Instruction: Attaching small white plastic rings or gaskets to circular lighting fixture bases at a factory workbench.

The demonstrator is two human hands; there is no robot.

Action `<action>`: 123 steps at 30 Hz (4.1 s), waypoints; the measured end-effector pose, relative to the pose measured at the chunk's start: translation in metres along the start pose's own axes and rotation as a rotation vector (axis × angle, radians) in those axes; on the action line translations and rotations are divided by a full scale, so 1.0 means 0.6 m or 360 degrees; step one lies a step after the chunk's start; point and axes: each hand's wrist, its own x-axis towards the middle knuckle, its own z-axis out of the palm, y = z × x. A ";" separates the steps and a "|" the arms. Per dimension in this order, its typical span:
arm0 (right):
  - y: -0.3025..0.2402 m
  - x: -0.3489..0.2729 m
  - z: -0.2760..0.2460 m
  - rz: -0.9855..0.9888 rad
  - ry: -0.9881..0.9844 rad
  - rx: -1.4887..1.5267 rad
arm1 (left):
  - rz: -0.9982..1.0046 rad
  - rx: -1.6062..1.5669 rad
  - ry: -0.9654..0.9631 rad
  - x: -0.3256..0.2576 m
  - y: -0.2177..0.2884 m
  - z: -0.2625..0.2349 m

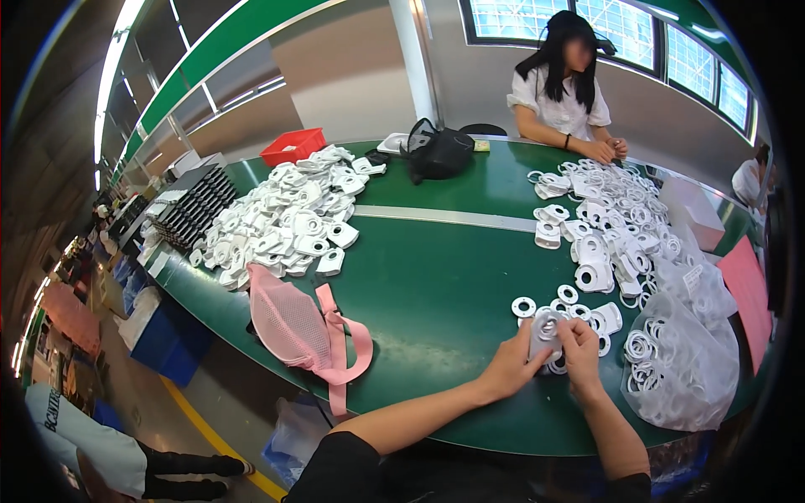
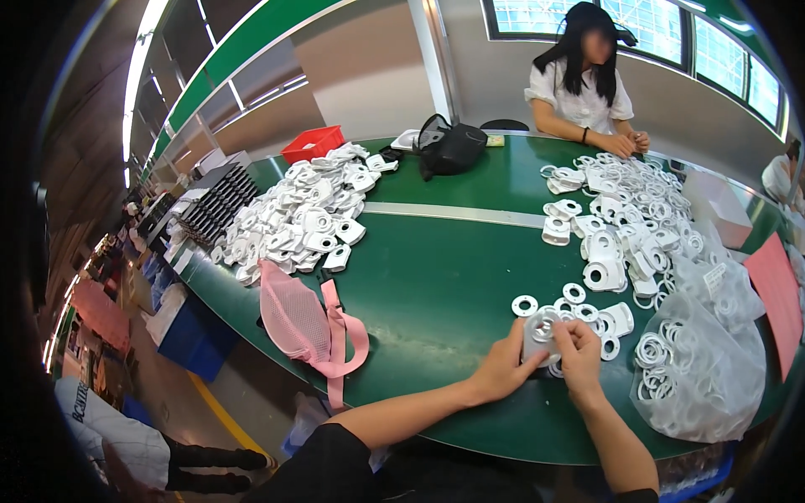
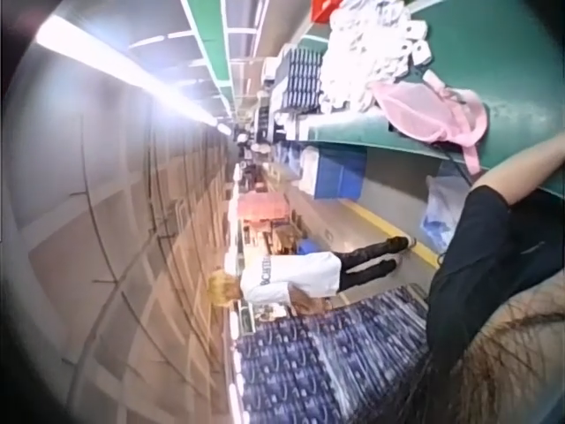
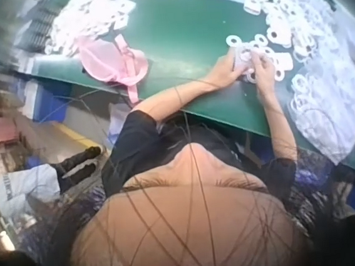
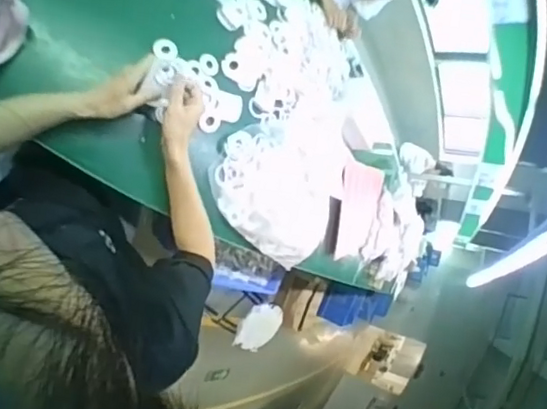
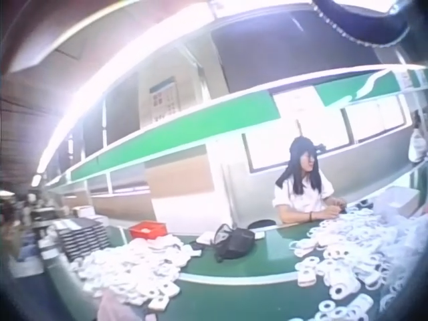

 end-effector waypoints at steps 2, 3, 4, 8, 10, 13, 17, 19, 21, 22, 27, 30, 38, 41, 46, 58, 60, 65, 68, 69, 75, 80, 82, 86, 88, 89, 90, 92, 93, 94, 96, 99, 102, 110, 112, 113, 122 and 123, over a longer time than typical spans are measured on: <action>-0.013 0.001 0.012 -0.0008 0.0076 -0.0058 | 0.0063 0.0161 -0.0106 -0.002 0.011 -0.001; -0.013 0.002 0.007 -0.0014 0.0047 -0.0223 | 0.0061 0.0172 -0.0088 -0.004 0.008 -0.002; -0.009 0.002 0.003 -0.0021 0.0019 -0.0389 | 0.0047 0.0181 -0.0131 -0.007 0.002 -0.001; -0.027 -0.008 0.004 -0.0239 -0.0127 -0.0851 | 0.0046 0.0117 -0.0232 -0.001 -0.019 -0.009; -0.041 -0.007 -0.005 -0.0149 -0.0260 -0.0793 | 0.0057 0.0066 -0.0272 0.006 -0.022 -0.021; -0.057 -0.001 -0.022 0.0044 -0.0480 -0.0679 | -0.0108 -0.0153 -0.0583 0.014 -0.015 -0.041; -0.062 0.003 -0.045 -0.0284 -0.0553 -0.1089 | -0.0446 -0.0610 -0.0607 0.039 -0.015 -0.057; -0.082 -0.001 -0.036 -0.0217 -0.0492 -0.0932 | -0.0662 -0.0597 -0.0240 0.067 -0.014 -0.090; -0.088 -0.001 -0.035 -0.0193 -0.0488 -0.0850 | -0.0767 -0.0743 0.0236 0.098 -0.001 -0.150; -0.092 -0.010 -0.040 -0.0199 -0.0466 -0.0822 | -0.0655 -0.0851 0.0474 0.120 -0.009 -0.190; -0.086 -0.083 -0.066 -0.0418 -0.0931 -0.1025 | 0.0409 -0.1508 0.1401 0.173 0.013 -0.446; -0.083 -0.119 -0.067 -0.0613 -0.0930 -0.1072 | 0.0285 -0.1304 0.1744 0.170 0.057 -0.433; -0.138 -0.149 -0.133 0.0033 -0.0863 -0.1205 | 0.0162 0.0139 -0.0285 0.104 0.019 -0.136; -0.136 -0.142 -0.156 -0.0007 -0.0580 -0.1294 | 0.0320 0.0693 -0.0566 0.060 0.042 -0.072; -0.146 -0.105 -0.185 -0.0228 -0.0157 -0.1684 | 0.0474 0.0929 -0.0661 0.041 0.007 -0.039; -0.070 0.059 -0.195 -0.0631 -0.0340 -0.1964 | 0.0470 0.0523 -0.0041 0.042 0.011 -0.030; -0.078 0.068 -0.166 -0.0299 -0.0555 -0.1798 | 0.0343 0.0364 0.0044 0.040 0.012 -0.033; -0.094 0.080 -0.146 -0.0550 -0.0338 -0.2144 | 0.0063 0.0059 0.0089 0.038 -0.005 -0.036; -0.108 0.064 -0.137 -0.0772 -0.0113 -0.1992 | 0.0181 0.0023 0.0163 0.037 0.005 -0.034; -0.116 0.056 -0.128 -0.0833 -0.0002 -0.1968 | 0.0179 0.0024 0.0167 0.037 0.003 -0.032; -0.092 0.019 -0.048 -0.0295 -0.0218 -0.0861 | 0.0248 -0.0248 0.0434 0.036 -0.006 -0.016; -0.047 0.001 -0.007 -0.0055 -0.0625 -0.0125 | -0.0111 -0.0505 0.0260 0.030 0.005 -0.025; -0.042 0.003 -0.013 0.0000 -0.0659 -0.0095 | -0.0263 -0.0736 0.0043 0.031 -0.016 -0.023; -0.059 0.036 -0.056 -0.0381 -0.0227 -0.0890 | -0.0521 -0.1121 0.0191 0.031 -0.034 -0.024; -0.057 0.057 -0.105 -0.0789 0.0325 -0.1610 | -0.0591 -0.1222 0.0185 0.033 -0.016 -0.027; -0.048 0.063 -0.135 -0.0739 0.0483 -0.1841 | -0.0654 -0.1322 0.0181 0.035 -0.011 -0.028; -0.039 0.067 -0.163 -0.0687 0.0644 -0.2070 | -0.0652 -0.1325 0.0174 0.035 -0.009 -0.027; -0.030 0.071 -0.195 -0.0531 0.0610 -0.2178 | -0.0735 -0.1324 0.0087 0.034 -0.008 -0.031; -0.029 0.073 -0.205 -0.0370 0.0575 -0.2283 | -0.0736 -0.1325 0.0093 0.034 -0.005 -0.033; -0.031 0.077 -0.214 -0.0350 0.0496 -0.2234 | -0.0772 -0.1336 0.0011 0.035 0.001 -0.035; -0.039 0.072 -0.212 -0.0392 0.0434 -0.2188 | -0.0808 -0.1344 -0.0061 0.037 0.004 -0.038; -0.053 0.070 -0.197 -0.0493 0.0427 -0.1931 | -0.0897 -0.1429 -0.0176 0.038 -0.001 -0.037; -0.063 0.070 -0.168 -0.0586 0.0588 -0.1663 | -0.0785 -0.1251 -0.0227 0.035 -0.002 -0.035; -0.043 0.047 -0.081 -0.0356 -0.0052 -0.0761 | -0.0772 -0.1368 -0.0060 0.032 0.010 -0.023; -0.045 0.031 -0.047 -0.0424 -0.0317 -0.0874 | -0.0767 -0.1394 0.0014 0.030 0.006 -0.021; -0.038 0.022 -0.035 -0.0534 -0.0357 -0.0890 | -0.0697 -0.1292 0.0024 0.030 0.004 -0.020; -0.037 0.021 -0.031 0.0448 -0.0365 -0.0093 | -0.0486 -0.1007 0.0354 0.031 0.002 -0.027; -0.036 0.022 -0.032 0.0397 -0.0326 -0.0102 | -0.0489 -0.1005 0.0357 0.031 0.003 -0.027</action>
